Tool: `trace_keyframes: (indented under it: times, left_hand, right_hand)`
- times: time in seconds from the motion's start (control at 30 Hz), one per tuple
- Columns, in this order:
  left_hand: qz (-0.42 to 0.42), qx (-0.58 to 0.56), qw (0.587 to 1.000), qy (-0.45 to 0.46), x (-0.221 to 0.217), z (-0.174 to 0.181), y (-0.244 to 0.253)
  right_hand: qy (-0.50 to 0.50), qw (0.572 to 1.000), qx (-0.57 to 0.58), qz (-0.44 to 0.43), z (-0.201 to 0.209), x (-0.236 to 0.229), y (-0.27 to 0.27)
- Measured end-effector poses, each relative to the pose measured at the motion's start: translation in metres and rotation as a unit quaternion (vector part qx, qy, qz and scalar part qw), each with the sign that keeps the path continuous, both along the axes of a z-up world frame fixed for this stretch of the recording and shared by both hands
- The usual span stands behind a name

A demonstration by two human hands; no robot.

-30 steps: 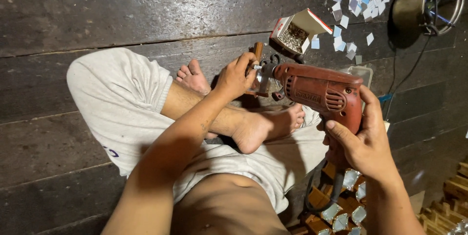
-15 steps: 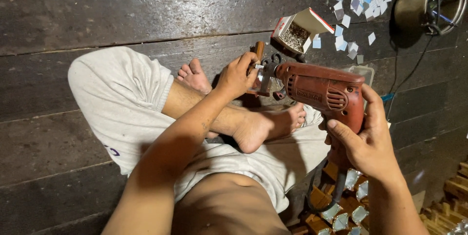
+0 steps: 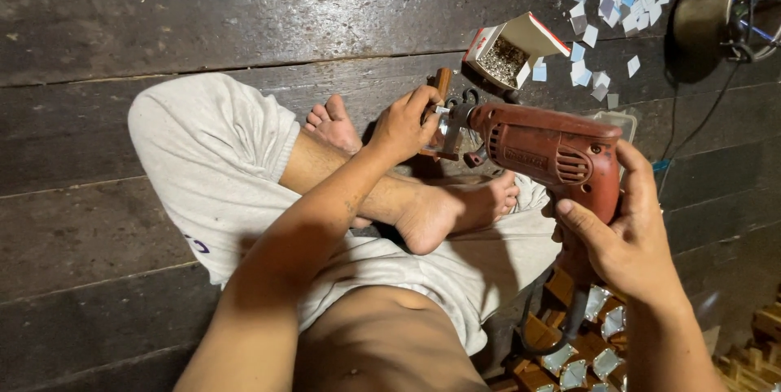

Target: The person assembles components of small wooden light fixtures by hand, using a drill to secure parts and a hammer to tap pieces into place.

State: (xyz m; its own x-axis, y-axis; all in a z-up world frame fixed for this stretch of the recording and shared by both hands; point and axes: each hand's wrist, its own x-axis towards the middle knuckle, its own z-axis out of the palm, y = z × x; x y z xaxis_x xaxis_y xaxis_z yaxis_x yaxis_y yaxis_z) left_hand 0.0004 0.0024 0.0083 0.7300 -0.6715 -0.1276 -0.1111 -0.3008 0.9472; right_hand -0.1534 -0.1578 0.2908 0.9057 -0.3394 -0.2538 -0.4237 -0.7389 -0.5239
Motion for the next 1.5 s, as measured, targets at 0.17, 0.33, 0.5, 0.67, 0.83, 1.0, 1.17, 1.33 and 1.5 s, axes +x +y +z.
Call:
trace_keyframes:
  times: [0.17,0.33,0.5,0.67,0.83,1.0,1.17,1.33,1.5]
  left_hand:
    - [0.004,-0.008,1.000,0.002,-0.001,-0.002,-0.001]
    - [0.013,-0.025,1.000,-0.009,-0.003,-0.008,-0.003]
    - [0.017,-0.054,0.998,-0.016,-0.003,-0.004,-0.001]
    - [0.013,-0.076,0.996,-0.039,-0.004,-0.015,-0.006]
    - [0.015,-0.076,0.996,-0.053,-0.004,-0.017,-0.005]
    - [0.013,-0.082,0.994,-0.067,-0.004,-0.019,-0.006]
    - [0.006,-0.079,0.995,-0.058,-0.002,-0.018,-0.005]
    - [0.002,-0.081,0.993,-0.087,0.000,-0.019,-0.005]
    - [-0.002,-0.038,0.991,-0.129,0.003,-0.018,-0.005]
  right_hand:
    - [0.008,1.000,0.007,0.011,0.004,0.007,0.005]
    - [0.077,0.994,0.054,-0.063,0.014,0.022,0.020]
    - [0.048,0.998,0.041,0.018,0.006,0.016,0.009]
    - [0.068,0.997,0.038,0.012,0.007,0.018,0.003]
    - [0.112,0.992,0.051,-0.008,0.009,0.022,0.007]
    - [0.150,0.988,0.015,-0.038,0.012,0.029,0.013]
    - [0.148,0.988,0.023,-0.040,0.013,0.034,0.015]
    - [0.035,0.999,0.014,0.017,0.024,0.025,0.016]
    - [-0.095,0.984,0.010,-0.149,0.041,-0.050,0.000]
